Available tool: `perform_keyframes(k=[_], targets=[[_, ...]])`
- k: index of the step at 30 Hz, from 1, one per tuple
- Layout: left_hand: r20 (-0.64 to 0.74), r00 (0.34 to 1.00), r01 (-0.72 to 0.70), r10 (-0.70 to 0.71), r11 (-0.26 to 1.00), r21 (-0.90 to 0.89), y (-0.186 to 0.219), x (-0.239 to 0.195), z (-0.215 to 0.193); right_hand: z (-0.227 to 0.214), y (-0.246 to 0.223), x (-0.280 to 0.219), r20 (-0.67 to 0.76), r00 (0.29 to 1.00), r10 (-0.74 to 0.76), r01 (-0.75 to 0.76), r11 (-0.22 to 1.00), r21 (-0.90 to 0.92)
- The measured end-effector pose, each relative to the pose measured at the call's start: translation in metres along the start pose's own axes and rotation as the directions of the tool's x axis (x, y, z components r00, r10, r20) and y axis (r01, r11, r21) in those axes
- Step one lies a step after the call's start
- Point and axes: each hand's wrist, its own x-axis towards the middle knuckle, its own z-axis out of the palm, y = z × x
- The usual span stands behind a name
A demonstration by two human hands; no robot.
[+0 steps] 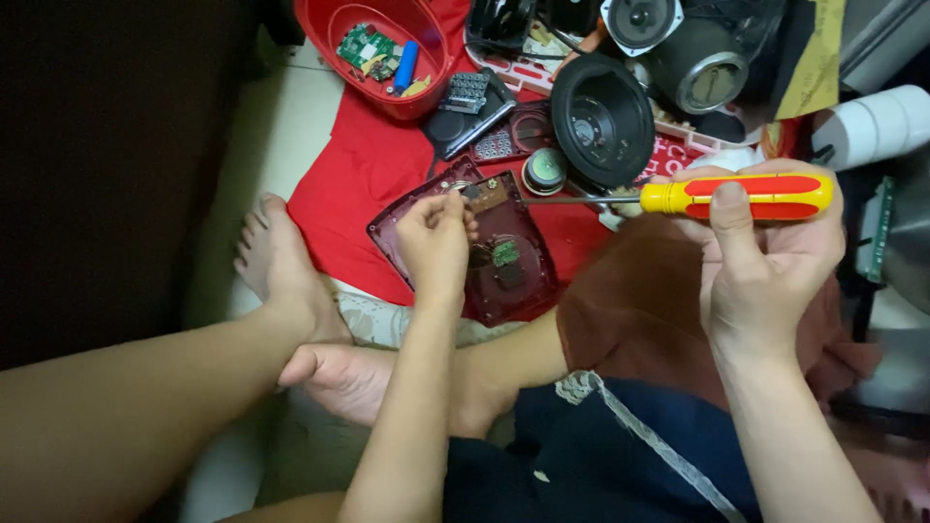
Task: The person sits on the floor repairing a small speaker device. They unscrew screws from the plastic housing with a screwdriver, lift out the round speaker driver, handle its internal wiring, and work on the green circuit board and components inside the open casing.
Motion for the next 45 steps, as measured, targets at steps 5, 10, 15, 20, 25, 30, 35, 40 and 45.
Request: perform_keyframes(k=[5, 10, 15, 20, 25, 30, 35, 40, 45], targets=[[-0.121, 0.909, -0.292, 0.399, 0.816, 0.499, -0.001, 0.011, -0.014, 0.005, 0.018, 0.004, 0.061, 0.993, -0.097, 0.101, 0.993, -0.065], [0.03, 0.859, -0.399, 0.51, 0.633, 0.664, 0.001, 0.015, -0.015, 0.019, 0.017, 0.007, 0.119, 0.98, -0.158, 0.182, 0.956, -0.23], [0.275, 0.857, -0.466, 0.437, 0.426, 0.775, -0.009, 0.016, -0.006, 0.034, 0.012, 0.008, 0.188, 0.979, -0.084, 0.122, 0.972, -0.202], [0.292, 0.842, -0.486, 0.454, 0.404, 0.775, -0.009, 0.013, -0.006, 0.044, 0.009, 0.007, 0.212, 0.975, -0.068, 0.121, 0.961, -0.249], [0.292, 0.835, -0.498, 0.467, 0.413, 0.763, -0.008, 0.011, -0.007, 0.046, 0.012, 0.007, 0.203, 0.977, -0.069, 0.121, 0.959, -0.256], [0.28, 0.839, -0.486, 0.467, 0.409, 0.772, -0.009, 0.009, -0.006, 0.046, 0.015, 0.007, 0.217, 0.974, -0.06, 0.116, 0.96, -0.256], [0.26, 0.844, -0.482, 0.469, 0.45, 0.751, -0.01, 0.009, -0.005, 0.05, 0.014, 0.006, 0.216, 0.975, -0.049, 0.107, 0.957, -0.268], [0.267, 0.846, -0.48, 0.461, 0.442, 0.758, -0.011, 0.009, -0.005, 0.05, 0.016, 0.006, 0.214, 0.976, -0.044, 0.101, 0.959, -0.265], [0.256, 0.855, -0.47, 0.451, 0.462, 0.752, -0.01, 0.009, -0.005, 0.051, 0.015, 0.007, 0.23, 0.972, -0.047, 0.11, 0.957, -0.269]])
